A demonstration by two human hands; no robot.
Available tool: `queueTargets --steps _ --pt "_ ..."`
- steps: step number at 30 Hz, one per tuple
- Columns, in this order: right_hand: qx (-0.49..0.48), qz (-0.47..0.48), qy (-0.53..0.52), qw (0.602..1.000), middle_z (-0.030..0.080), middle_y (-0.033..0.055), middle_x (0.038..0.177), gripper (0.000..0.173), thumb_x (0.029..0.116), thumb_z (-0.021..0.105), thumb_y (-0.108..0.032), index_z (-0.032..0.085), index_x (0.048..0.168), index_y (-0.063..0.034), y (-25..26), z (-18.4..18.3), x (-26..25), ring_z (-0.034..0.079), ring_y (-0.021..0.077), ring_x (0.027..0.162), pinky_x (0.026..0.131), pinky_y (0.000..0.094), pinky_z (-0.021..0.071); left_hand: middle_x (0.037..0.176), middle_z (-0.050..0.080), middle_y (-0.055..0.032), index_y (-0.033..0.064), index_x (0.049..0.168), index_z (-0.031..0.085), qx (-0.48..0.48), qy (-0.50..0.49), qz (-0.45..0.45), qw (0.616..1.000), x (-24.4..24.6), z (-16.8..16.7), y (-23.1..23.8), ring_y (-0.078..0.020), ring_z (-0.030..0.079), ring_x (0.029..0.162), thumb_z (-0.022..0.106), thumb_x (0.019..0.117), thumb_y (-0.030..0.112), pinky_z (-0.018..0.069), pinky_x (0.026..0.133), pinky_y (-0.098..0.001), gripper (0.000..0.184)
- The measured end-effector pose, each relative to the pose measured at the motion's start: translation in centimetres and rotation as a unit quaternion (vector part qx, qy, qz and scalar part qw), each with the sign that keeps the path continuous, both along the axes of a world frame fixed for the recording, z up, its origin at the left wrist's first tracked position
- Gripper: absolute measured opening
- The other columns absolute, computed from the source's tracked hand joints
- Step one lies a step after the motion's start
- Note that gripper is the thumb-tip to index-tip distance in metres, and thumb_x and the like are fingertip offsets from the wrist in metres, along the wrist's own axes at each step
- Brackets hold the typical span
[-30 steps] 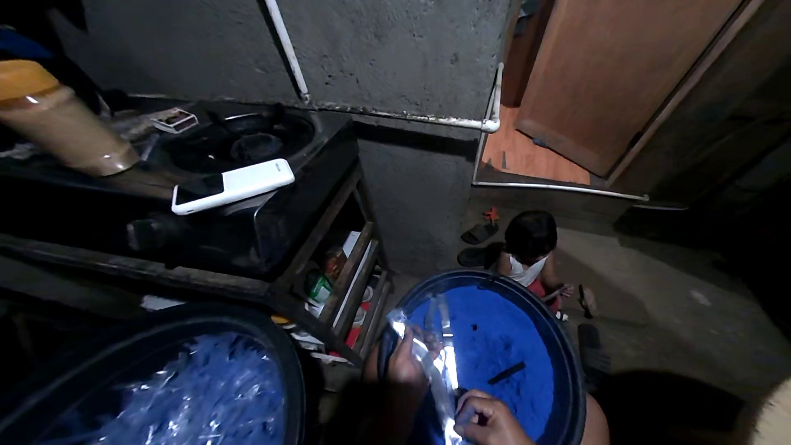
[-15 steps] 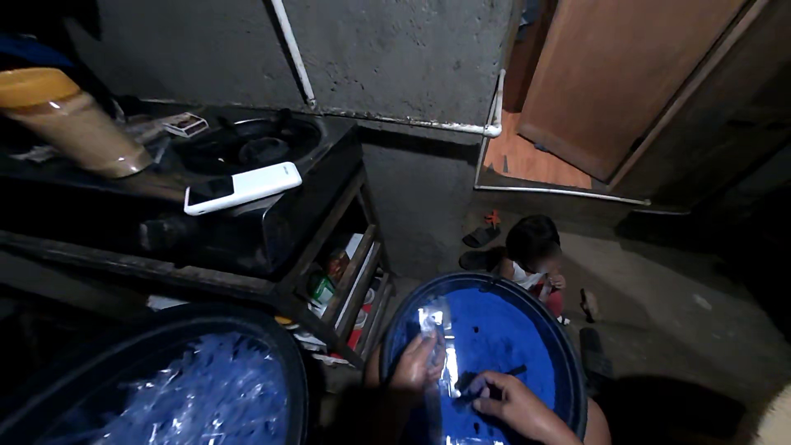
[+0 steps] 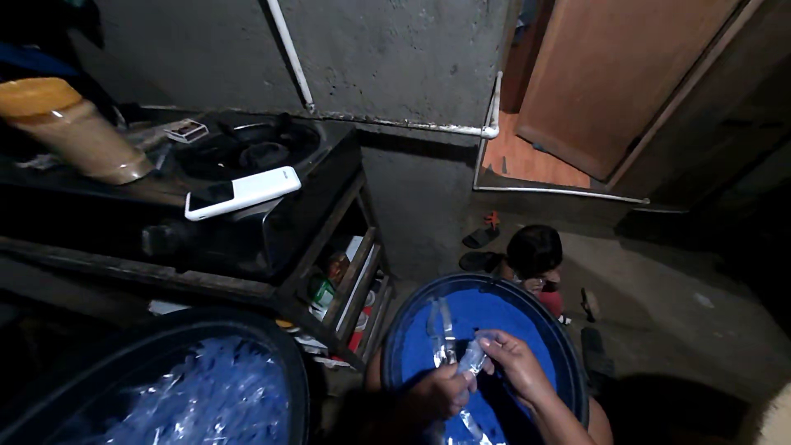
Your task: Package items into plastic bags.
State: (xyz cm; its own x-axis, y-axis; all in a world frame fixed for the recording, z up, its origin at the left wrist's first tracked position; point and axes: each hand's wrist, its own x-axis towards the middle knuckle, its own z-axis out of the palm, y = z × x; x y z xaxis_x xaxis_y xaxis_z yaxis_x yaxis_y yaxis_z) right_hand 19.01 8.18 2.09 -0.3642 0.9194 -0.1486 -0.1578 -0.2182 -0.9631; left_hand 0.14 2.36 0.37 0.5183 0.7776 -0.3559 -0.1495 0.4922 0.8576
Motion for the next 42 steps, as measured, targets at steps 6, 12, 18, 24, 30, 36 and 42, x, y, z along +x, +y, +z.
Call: queueTargets --steps 6,12,18,24,30,36,42 --pt "-0.012 0.077 -0.025 0.997 0.068 0.0000 0.080 0.038 0.1091 0.035 -0.020 0.064 0.127 -0.0006 0.9 0.3 1.8 0.061 0.0051 0.063 0.062 0.0220 0.0545 0.057 0.043 0.0109 0.0168 0.099 0.056 -0.032 -0.066 -0.029 0.997 -0.2 -0.4 0.3 0.0025 0.038 0.044 0.037 0.1087 0.028 0.0341 0.043 -0.0124 0.024" --pt "0.024 0.208 -0.111 0.972 0.068 0.0048 0.116 0.083 0.0833 0.081 -0.024 0.039 0.153 -0.0064 0.5 1.3 2.2 0.069 0.0119 0.097 0.087 0.0314 0.0591 0.059 0.047 0.0109 0.0175 0.098 0.057 -0.051 -0.087 -0.054 0.993 0.0 -0.7 0.7 0.0033 0.039 0.045 0.039 0.1064 0.024 0.0342 0.043 -0.0115 0.021" --pt "0.070 0.237 -0.196 0.949 0.071 -0.0032 0.082 0.011 0.0911 0.070 -0.011 0.075 0.100 -0.0051 0.7 1.3 2.9 0.064 0.0030 0.069 0.068 0.0236 0.0561 0.060 0.043 0.0120 0.0115 0.099 0.057 0.008 0.089 -0.138 0.986 0.3 0.9 0.4 0.0030 0.036 0.048 0.040 0.1080 0.022 0.0339 0.047 -0.0135 0.023" --pt "0.051 0.209 -0.262 0.941 0.070 0.0002 0.081 0.011 0.0926 0.070 -0.009 0.073 0.101 -0.0030 0.4 1.2 5.7 0.066 0.0067 0.070 0.071 0.0267 0.0584 0.089 0.059 -0.0001 -0.0002 0.119 0.061 0.118 0.167 -0.197 0.959 -3.3 -0.9 1.2 -0.0032 0.052 0.074 0.049 0.1021 0.024 0.0466 0.070 -0.0243 0.032" --pt "-0.003 0.138 -0.248 0.959 0.071 0.0028 0.086 0.018 0.0916 0.070 -0.008 0.072 0.108 -0.0026 -1.3 -1.0 7.2 0.068 0.0099 0.076 0.075 0.0301 0.0598 0.094 0.064 -0.0068 0.0036 0.129 0.059 0.110 0.342 -0.242 0.901 -6.5 1.7 6.7 -0.0114 0.055 0.068 0.045 0.1094 0.026 0.0491 0.065 -0.0316 0.033" --pt "-0.111 0.005 -0.177 0.978 0.069 0.0080 0.085 0.020 0.0956 0.064 -0.001 0.066 0.114 0.0046 -3.3 -4.1 3.4 0.068 0.0137 0.071 0.070 0.0315 0.0603 0.098 0.067 -0.0119 0.0001 0.129 0.061 0.111 0.455 -0.212 0.858 -5.3 5.3 13.3 -0.0142 0.063 0.076 0.055 0.1064 0.024 0.0547 0.077 -0.0337 0.033" --pt "-0.116 -0.019 -0.196 0.973 0.065 0.0073 0.083 0.023 0.0941 0.066 -0.002 0.064 0.116 0.0037 -4.1 -7.4 -0.9 0.065 0.0137 0.072 0.072 0.0325 0.0575 0.132 0.060 -0.0291 -0.0085 0.125 0.062 0.154 0.626 -0.183 0.742 -1.1 4.3 15.6 -0.0449 0.057 0.125 0.058 0.0997 0.013 0.0440 0.104 -0.0633 0.034"
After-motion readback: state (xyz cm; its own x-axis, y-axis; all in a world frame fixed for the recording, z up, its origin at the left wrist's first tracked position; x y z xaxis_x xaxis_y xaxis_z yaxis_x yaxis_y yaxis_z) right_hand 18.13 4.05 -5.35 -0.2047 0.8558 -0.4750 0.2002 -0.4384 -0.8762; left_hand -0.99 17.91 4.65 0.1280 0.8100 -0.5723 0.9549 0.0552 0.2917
